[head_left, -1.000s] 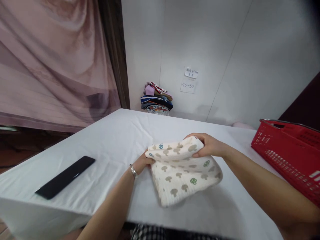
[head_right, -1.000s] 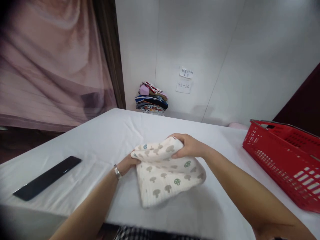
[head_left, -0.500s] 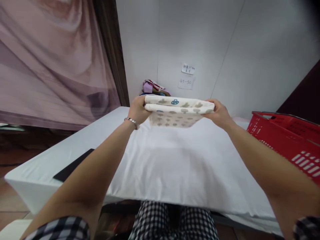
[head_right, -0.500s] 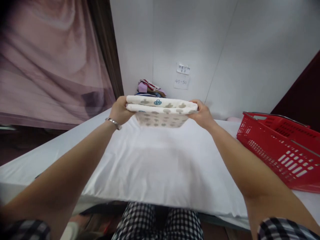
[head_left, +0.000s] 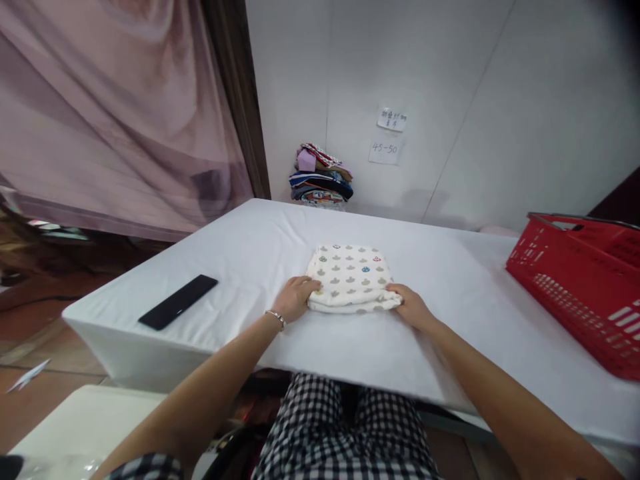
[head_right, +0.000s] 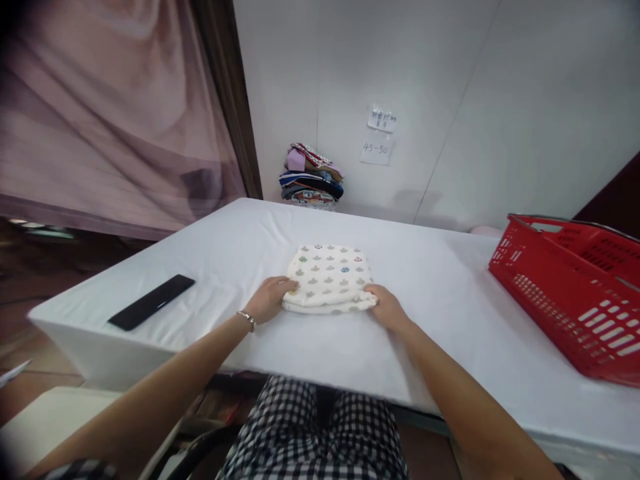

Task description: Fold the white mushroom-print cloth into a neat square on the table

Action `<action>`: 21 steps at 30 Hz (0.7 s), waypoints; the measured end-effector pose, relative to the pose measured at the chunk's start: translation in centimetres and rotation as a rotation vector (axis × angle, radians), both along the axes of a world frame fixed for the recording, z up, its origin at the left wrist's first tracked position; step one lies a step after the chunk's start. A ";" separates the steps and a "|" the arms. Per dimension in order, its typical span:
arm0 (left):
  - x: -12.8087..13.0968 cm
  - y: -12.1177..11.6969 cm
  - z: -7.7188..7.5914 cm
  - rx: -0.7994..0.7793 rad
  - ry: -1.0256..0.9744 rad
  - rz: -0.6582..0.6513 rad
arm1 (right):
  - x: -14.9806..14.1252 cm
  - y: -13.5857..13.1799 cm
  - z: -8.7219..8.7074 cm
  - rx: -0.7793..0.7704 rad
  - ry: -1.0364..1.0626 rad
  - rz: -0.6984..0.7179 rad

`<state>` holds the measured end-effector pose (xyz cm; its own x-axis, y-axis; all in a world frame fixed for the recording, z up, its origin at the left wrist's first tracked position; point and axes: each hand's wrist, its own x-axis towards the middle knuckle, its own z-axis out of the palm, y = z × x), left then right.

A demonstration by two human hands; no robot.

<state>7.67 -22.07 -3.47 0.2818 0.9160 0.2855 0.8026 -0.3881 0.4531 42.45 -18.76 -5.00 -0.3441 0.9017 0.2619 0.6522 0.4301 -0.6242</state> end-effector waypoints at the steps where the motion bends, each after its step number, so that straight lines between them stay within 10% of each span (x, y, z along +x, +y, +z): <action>1: -0.1 -0.2 0.1 -0.002 -0.028 0.001 | 0.2 0.0 0.3 -0.015 -0.002 0.020; 12: 2.1 -3.0 1.0 0.037 -0.111 0.060 | -2.2 -1.7 2.5 0.173 -0.037 0.047; 21: 1.3 -2.7 -0.2 0.230 0.184 0.095 | -1.0 -1.3 -1.6 0.409 -0.222 0.049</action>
